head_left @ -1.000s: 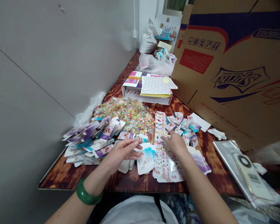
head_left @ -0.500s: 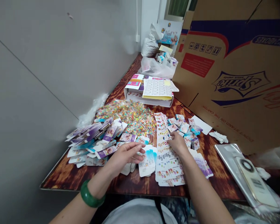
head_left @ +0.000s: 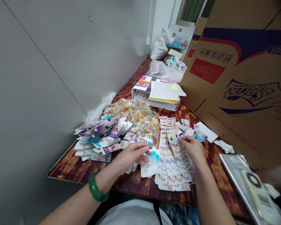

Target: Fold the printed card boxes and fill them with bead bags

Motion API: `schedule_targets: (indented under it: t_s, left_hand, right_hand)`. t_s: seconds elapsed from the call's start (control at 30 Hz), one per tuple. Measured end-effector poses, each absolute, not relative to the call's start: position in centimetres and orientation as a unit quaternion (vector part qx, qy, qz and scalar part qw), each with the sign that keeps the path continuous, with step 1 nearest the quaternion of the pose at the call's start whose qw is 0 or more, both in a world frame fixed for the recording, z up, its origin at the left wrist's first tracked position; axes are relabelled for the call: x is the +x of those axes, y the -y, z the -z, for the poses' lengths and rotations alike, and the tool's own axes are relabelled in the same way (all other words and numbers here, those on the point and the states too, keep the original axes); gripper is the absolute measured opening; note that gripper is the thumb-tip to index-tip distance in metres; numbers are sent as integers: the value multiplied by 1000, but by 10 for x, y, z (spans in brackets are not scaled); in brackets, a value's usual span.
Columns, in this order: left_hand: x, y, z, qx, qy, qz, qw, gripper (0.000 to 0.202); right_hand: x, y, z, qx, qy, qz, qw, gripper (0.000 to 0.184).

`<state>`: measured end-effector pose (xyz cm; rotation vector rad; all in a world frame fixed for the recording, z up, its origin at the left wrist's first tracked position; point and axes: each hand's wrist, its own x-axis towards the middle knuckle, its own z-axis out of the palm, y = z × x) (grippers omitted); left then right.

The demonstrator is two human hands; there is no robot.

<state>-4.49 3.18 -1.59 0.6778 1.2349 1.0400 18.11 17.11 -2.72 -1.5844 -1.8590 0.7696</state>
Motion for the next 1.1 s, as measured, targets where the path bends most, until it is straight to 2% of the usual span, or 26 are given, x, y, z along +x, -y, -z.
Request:
schedule_targets:
  t_s: [0.13,0.23,0.27,0.33,0.47,0.5,0.6,0.7,0.77,0.87,0.93,0.97,1.03,1.1]
  left_hand:
    - [-28,-42,3,329,-564,-496,573,38]
    - [-11,-49,-19,346,-509,-592,520,70]
    - [-6,-51,-27,350,-482,-614,517,74]
    - [0,-50,-40,357,-445,-636,520,65]
    - [1,-41,-56,408,-436,-613,518,38]
    - [-1,-38,-59,438,-443,-596,507,34]
    - [-7,-28,-69,537,-483,-550,419,30]
    - [-18,-25,-74,596,-538,-522,289,36]
    - [-25,-26,-70,621,-550,-496,257,36]
    - [-34,-30,-52,617,-529,-462,356,19]
    - [-36,-33,-38,546,-522,-459,467,23]
    - [-37,-35,-31,499,-525,-469,506,26]
    - [-36,-37,-22,420,-532,-500,539,29]
    - [-35,-37,-18,400,-528,-523,536,28]
  right_hand:
    - [178,-147,-8,-500,693,-387,345,22]
    - [172,-121,-35,-445,710,-417,353,21]
    - [170,-112,-42,-432,727,-409,344,21]
    - [167,-100,-53,-425,768,-332,346,19]
    - [165,-92,-65,-363,845,-132,369,52]
    - [166,-93,-66,-326,866,-122,358,52]
    - [167,-94,-65,-251,894,-162,333,28]
    - [166,-95,-63,-279,864,-212,362,14]
    - [164,-99,-62,-326,822,-270,381,11]
    - [155,-111,-55,-378,727,-395,414,18]
    - [146,-120,-48,-402,686,-419,438,24]
    - [142,-123,-44,-417,688,-393,445,27]
    - [134,-125,-37,-415,726,-264,481,38]
    - [129,-120,-32,-348,802,-157,459,49]
